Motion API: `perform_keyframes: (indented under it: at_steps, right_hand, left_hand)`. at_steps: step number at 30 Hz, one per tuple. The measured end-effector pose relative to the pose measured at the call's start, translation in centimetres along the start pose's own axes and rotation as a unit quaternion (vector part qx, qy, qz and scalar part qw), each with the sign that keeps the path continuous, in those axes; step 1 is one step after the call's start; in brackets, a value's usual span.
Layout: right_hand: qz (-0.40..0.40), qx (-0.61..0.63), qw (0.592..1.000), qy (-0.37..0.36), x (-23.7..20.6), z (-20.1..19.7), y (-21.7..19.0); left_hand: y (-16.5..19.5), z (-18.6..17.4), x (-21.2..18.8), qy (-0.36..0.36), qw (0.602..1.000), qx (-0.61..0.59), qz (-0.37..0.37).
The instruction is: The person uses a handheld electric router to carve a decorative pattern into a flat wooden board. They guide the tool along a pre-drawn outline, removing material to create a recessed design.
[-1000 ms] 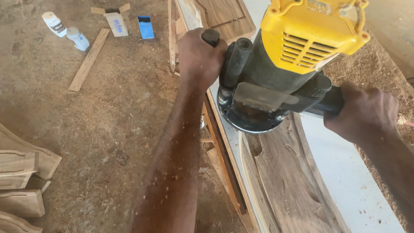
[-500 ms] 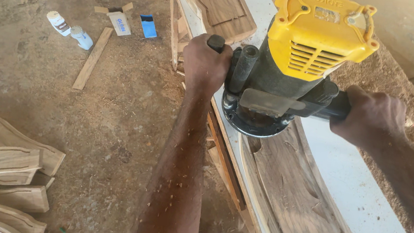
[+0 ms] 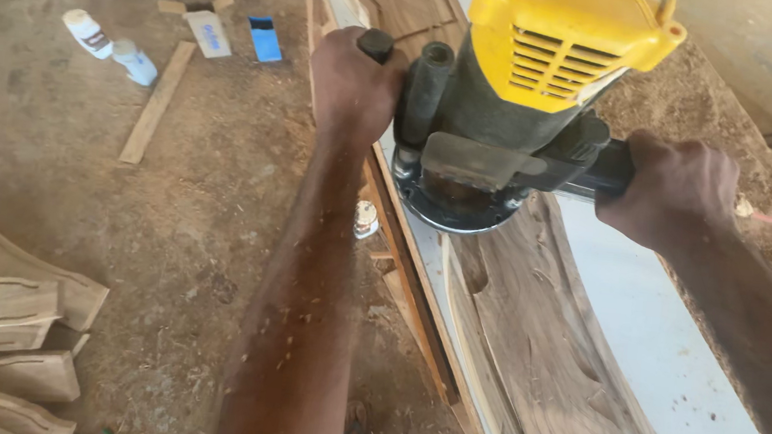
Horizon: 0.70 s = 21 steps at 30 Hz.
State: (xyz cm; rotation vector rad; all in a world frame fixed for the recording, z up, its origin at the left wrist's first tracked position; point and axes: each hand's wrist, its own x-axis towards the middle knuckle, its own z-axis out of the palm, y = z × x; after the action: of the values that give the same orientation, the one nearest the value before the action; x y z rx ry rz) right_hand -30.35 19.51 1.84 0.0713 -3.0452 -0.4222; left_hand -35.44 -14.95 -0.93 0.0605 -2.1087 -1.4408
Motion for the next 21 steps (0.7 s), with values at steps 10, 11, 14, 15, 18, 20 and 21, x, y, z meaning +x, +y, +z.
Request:
perform_keyframes:
  at_steps: [10, 11, 14, 15, 18, 20, 21]
  right_hand:
    - [-0.016, -0.048, 0.998, 0.022, -2.0, 0.3, 1.4]
    - [-0.013, -0.035, 0.999, 0.018, -2.2, 0.5, 1.6]
    - [-0.002, -0.012, 1.0, 0.02, -2.4, 0.9, 2.3]
    - [-0.003, -0.017, 1.0, 0.02, -2.6, 1.0, 2.5]
    - [-0.018, -0.025, 0.999, 0.035, -2.8, 0.9, 2.9]
    - [-0.008, -0.036, 0.999, 0.02, -2.8, 0.7, 2.9]
    - [0.009, -0.047, 0.999, -0.001, -2.5, 0.6, 2.7]
  left_hand:
    - [2.3, 0.2, -1.7, -0.036, 0.996, -0.009, -0.077]
    - [2.4, 0.2, -1.9, -0.037, 0.996, -0.007, -0.079]
    - [2.9, 0.4, -2.2, -0.047, 0.995, -0.005, -0.088]
    - [3.0, 0.6, -2.4, -0.055, 0.993, -0.006, -0.104]
    - [3.2, 1.1, -2.7, -0.059, 0.99, -0.007, -0.129]
    - [3.1, 1.3, -2.8, -0.053, 0.991, -0.001, -0.121]
    - [2.9, 1.4, -2.7, -0.05, 0.993, 0.004, -0.106]
